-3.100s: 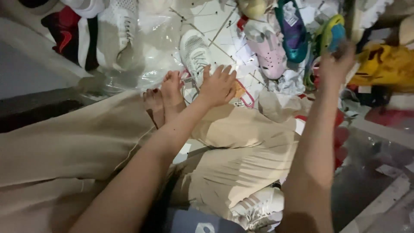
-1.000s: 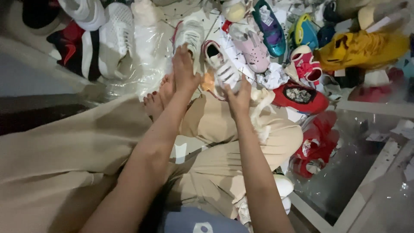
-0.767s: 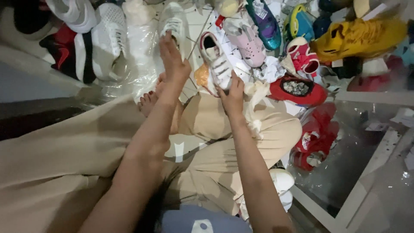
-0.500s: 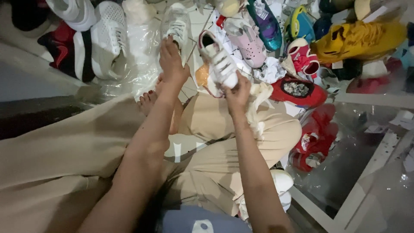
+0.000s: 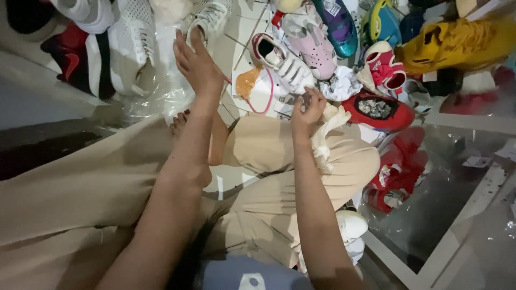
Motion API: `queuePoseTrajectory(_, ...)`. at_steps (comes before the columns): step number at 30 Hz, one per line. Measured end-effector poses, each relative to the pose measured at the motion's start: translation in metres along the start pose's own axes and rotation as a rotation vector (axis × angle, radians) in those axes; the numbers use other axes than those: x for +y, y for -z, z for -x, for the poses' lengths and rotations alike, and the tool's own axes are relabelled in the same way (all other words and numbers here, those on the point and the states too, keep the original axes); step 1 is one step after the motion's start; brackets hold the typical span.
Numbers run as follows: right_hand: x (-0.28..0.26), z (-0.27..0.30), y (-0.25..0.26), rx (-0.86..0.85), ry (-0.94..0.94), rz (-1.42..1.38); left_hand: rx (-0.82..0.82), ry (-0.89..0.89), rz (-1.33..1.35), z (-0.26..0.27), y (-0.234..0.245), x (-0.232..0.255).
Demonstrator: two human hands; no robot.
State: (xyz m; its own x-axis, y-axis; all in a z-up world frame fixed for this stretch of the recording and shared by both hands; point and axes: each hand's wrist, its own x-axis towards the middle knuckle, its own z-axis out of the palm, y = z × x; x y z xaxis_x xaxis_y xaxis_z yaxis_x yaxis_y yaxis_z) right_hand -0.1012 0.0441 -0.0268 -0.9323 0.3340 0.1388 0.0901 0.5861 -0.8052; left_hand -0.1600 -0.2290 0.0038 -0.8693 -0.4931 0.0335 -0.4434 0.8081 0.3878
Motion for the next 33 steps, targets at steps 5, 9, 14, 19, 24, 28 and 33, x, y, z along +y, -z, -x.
queuePoseTrajectory(5, 0.000, 0.002, 0.000, 0.043, 0.065, 0.026, -0.041, -0.012, 0.100, -0.020, 0.027, 0.035)
queuePoseTrajectory(9, -0.006, 0.008, -0.002, -0.054, 0.080, 0.062, -0.026, -0.230, 0.090, -0.052, 0.018, 0.049)
queuePoseTrajectory(14, -0.001, 0.012, -0.011, -0.119, 0.084, 0.249, -0.014, -0.414, 0.007, -0.085, -0.003, 0.076)
queuePoseTrajectory(19, -0.019, 0.007, -0.006, -0.116, 0.115, 0.408, -0.112, -0.498, 0.010, -0.128, -0.026, 0.109)
queuePoseTrajectory(24, -0.002, 0.010, -0.015, -0.207, 0.157, 0.267, -0.311, -0.594, 0.000, -0.158, -0.053, 0.145)
queuePoseTrajectory(28, -0.014, 0.006, -0.015, -0.286, 0.090, 0.254, -0.428, -0.591, -0.122, -0.149, -0.029, 0.168)
queuePoseTrajectory(33, -0.010, 0.006, -0.019, -0.296, 0.099, 0.166, -0.455, -0.424, -0.100, -0.148, -0.039, 0.142)
